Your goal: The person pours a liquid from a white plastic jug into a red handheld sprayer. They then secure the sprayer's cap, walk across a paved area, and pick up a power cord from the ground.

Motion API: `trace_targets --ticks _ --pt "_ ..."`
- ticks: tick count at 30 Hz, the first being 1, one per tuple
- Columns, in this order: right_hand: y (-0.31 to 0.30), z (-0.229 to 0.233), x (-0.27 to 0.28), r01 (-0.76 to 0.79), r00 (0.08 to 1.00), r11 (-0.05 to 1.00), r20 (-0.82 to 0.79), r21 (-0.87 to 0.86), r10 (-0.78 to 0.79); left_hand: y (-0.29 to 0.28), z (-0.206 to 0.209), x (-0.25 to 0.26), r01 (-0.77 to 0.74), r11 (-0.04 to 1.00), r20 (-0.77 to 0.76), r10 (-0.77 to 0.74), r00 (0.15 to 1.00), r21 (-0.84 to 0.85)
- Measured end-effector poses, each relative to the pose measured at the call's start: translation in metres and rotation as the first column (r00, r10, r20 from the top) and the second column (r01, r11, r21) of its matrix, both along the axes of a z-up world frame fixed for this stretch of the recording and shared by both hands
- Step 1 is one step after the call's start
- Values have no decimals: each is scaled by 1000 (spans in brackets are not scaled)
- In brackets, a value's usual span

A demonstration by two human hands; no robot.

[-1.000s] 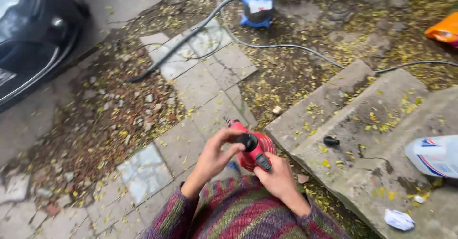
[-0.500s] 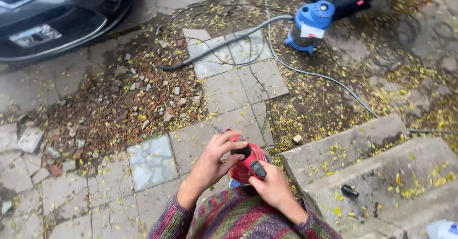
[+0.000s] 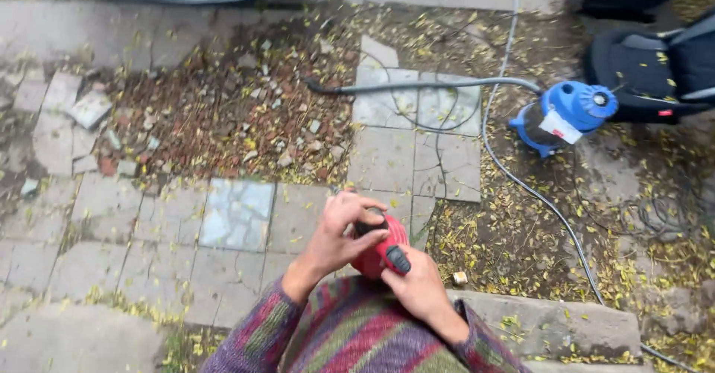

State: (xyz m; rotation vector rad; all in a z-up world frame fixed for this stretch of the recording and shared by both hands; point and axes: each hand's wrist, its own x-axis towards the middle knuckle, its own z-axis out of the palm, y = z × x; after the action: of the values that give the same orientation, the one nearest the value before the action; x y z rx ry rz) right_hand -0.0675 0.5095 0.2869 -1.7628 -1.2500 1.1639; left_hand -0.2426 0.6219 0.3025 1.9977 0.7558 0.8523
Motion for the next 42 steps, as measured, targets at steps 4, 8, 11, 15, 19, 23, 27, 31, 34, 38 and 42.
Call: trace_targets --ticks 4,8,11,15,19,23,27,31,34,38,42 --pt "33 -3 30 -75 997 997 7 23 75 30 8 25 -89 980 68 78 995 177" --pt "61 1 44 -165 986 986 -26 -27 165 33 1 22 -200 979 112 196 974 24" --pt "80 -2 46 -226 973 974 -63 -30 224 31 8 12 -284 958 47 286 957 -33" --pt "103 -5 40 -308 951 950 -38 -48 307 39 26 6 -337 938 8 338 941 74" --pt "131 3 14 -394 919 914 -58 -93 390 47 21 -15 -449 889 14 450 893 88" --pt "156 5 -9 -473 880 881 41 -19 473 63 20 -49 -546 838 10 546 838 -27" --pt "177 8 -39 -466 880 881 56 -83 471 70 12 -84 -459 888 182 446 876 33" --pt "195 14 -75 -456 885 887 74 -75 461 94 21 -121 -420 905 135 409 902 64" --pt "198 8 -98 -462 887 883 -44 -84 459 97 32 -138 -413 909 121 404 907 55" --pt "214 12 -122 -465 883 879 21 -104 469 112 30 -152 -470 881 111 473 874 -54" --pt "228 19 -131 -491 868 863 22 -119 497 124 24 -162 -594 804 101 593 799 -31"
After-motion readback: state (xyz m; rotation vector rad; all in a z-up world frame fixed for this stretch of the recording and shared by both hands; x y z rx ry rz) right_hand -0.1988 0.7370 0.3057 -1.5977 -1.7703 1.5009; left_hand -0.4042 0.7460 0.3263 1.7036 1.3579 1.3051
